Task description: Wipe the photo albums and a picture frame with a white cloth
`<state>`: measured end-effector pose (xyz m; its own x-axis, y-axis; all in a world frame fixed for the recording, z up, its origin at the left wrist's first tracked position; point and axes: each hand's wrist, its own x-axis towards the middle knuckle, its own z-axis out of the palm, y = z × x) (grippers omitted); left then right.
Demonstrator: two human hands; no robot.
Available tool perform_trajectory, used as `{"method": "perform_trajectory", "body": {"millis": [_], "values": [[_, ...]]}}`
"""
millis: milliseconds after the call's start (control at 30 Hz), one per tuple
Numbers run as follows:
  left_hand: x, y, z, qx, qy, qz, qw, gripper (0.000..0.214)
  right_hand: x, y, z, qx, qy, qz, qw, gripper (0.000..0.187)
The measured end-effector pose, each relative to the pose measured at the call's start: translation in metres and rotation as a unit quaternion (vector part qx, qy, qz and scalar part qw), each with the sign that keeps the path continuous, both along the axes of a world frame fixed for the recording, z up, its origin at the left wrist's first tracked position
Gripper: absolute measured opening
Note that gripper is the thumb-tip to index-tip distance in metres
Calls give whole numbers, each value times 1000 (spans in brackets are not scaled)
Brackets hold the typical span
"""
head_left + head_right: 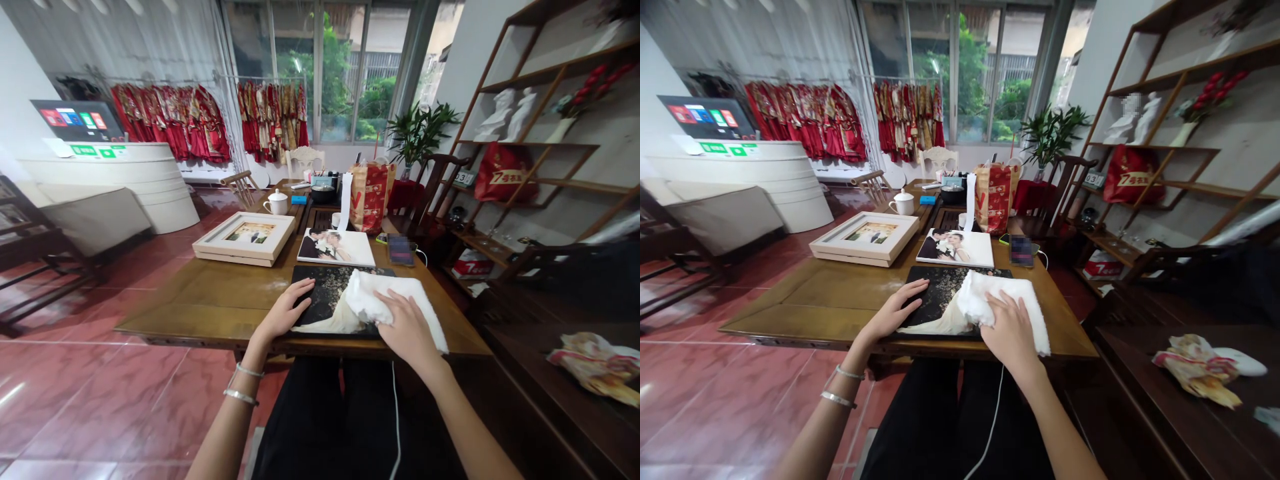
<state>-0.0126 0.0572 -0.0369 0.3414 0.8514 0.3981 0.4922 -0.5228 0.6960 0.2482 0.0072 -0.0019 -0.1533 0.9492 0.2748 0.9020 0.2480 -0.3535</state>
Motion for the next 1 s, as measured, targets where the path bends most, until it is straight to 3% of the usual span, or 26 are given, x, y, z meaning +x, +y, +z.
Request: {"method": "perform_trajectory", "body": {"millis": [133,333,433,567,667,800,900,1000], "values": [[0,-1,2,-12,-13,-2,1000,37,-35,3,4,9,-28,-10,1000,42],[4,-5,10,-70,-38,26,996,43,-92,-29,13,31,3,84,996,37],[7,-6,11,-71,-51,36,996,46,-97,-43,14,21,48,130,990,40],[8,-6,10,-52,-36,37,997,44,-71,-47,10,6,79,152,985,44],[6,-5,9,-22,-21,19,999,37,-37,-31,3,13,67,96,993,47],[4,-3,7,15,-13,-5,1000,31,0,11,-1,-4,44,-3,999,44],[4,-2,6,22,-12,-2,1000,32,4,47,5,-36,47,-7,998,36],[3,-1,6,17,-7,1,1000,32,-16,77,11,-48,48,28,997,31]]}}
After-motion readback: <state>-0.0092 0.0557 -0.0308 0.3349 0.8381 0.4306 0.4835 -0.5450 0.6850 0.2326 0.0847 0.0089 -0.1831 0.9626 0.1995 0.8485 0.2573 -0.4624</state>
